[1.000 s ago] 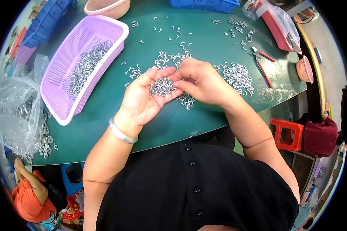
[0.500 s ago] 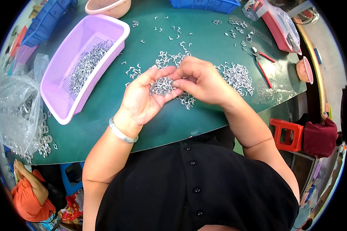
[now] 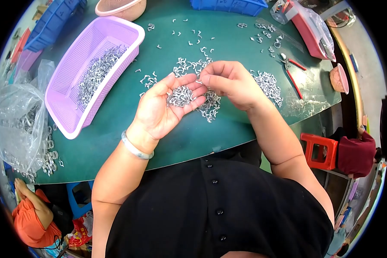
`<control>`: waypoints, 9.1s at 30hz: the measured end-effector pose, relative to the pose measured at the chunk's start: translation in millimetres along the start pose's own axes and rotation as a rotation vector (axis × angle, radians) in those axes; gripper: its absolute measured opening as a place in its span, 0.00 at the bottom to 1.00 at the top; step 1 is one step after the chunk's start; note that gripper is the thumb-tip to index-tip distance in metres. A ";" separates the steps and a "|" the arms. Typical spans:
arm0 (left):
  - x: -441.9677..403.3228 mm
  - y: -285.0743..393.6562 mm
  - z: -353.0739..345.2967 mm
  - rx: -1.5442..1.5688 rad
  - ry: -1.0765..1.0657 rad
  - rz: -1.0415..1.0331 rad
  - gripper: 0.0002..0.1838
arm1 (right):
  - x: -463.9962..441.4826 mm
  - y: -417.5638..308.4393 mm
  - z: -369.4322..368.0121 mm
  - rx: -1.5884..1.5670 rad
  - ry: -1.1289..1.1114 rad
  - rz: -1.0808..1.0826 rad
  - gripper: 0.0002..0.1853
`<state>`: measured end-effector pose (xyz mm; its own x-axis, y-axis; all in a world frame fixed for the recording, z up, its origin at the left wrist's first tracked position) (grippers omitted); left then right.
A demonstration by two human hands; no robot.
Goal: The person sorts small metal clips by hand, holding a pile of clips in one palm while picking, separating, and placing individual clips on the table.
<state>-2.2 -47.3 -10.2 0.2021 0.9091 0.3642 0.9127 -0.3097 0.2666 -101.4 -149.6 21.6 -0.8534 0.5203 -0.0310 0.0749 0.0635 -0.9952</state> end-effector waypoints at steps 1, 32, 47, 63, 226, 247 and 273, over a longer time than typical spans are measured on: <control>0.0 -0.3 -0.4 0.011 -0.001 0.006 0.27 | 0.1 1.9 1.9 -0.059 0.009 -0.036 0.06; -0.9 -0.7 5.0 0.033 0.041 0.002 0.23 | 2.8 -2.9 -12.5 0.555 -0.246 0.414 0.06; 0.8 1.3 2.1 0.010 0.091 -0.040 0.22 | 2.4 1.3 -9.9 0.386 -0.221 0.322 0.05; 1.3 0.5 -1.4 0.032 0.052 -0.013 0.26 | 1.3 8.9 -1.2 -0.416 -0.144 -0.150 0.06; -3.5 0.2 1.8 0.044 -0.030 0.020 0.24 | -10.3 -2.3 -10.0 0.245 -0.228 0.212 0.05; -3.5 -0.2 3.2 0.038 -0.042 0.037 0.24 | -10.8 -2.5 -7.5 0.420 -0.183 0.365 0.04; -0.8 0.3 -3.7 -0.015 0.023 0.022 0.29 | -14.4 3.1 6.5 -0.597 -0.206 0.057 0.03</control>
<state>-3.4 -49.0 -7.1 0.2139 0.8956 0.3900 0.9026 -0.3339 0.2717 -92.2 -162.4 18.4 -0.9169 0.3663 -0.1587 0.3471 0.5353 -0.7701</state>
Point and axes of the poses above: each hand's wrist, its own x-axis away from the middle knuckle, its own z-axis out of the back of the hand, y = z × x, the point moved 5 cm from there along -x, towards the middle knuckle, and after that the axes turned 12 degrees about z, right-handed, at the moved point
